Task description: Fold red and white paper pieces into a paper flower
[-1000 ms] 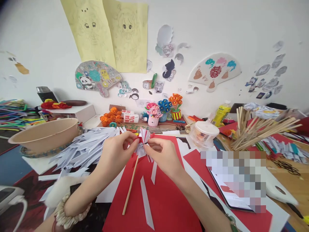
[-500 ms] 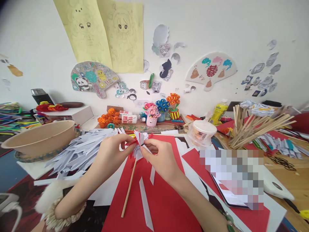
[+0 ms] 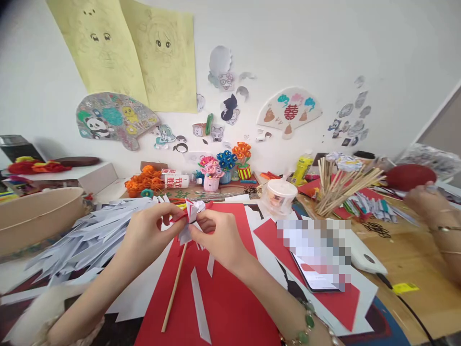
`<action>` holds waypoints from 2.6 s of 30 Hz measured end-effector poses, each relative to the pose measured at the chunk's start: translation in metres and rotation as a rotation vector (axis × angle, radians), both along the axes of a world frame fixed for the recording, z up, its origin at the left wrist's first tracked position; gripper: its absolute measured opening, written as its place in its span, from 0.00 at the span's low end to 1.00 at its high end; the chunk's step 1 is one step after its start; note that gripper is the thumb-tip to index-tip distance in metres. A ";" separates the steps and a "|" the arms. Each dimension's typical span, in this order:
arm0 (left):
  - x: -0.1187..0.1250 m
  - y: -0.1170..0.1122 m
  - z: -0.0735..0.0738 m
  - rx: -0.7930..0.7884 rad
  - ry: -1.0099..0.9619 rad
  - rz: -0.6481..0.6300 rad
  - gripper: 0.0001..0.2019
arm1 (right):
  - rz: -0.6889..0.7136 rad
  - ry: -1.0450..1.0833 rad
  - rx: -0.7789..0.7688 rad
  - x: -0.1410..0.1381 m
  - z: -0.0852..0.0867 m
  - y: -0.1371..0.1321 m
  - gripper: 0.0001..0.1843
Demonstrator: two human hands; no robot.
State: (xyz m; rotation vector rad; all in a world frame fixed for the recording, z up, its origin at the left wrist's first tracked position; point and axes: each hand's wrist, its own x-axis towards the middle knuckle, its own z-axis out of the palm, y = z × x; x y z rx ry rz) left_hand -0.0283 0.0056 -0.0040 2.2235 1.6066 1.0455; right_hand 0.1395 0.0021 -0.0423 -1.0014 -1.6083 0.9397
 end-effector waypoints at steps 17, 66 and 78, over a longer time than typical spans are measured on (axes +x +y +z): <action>0.000 0.000 -0.008 0.151 0.012 -0.052 0.08 | -0.055 -0.063 0.069 -0.002 0.001 -0.001 0.03; 0.012 -0.013 -0.006 0.101 0.122 0.067 0.08 | 0.061 -0.309 0.181 0.007 0.006 -0.002 0.09; 0.012 -0.009 -0.010 0.098 0.067 0.021 0.08 | 0.061 -0.298 0.195 0.016 0.004 0.006 0.13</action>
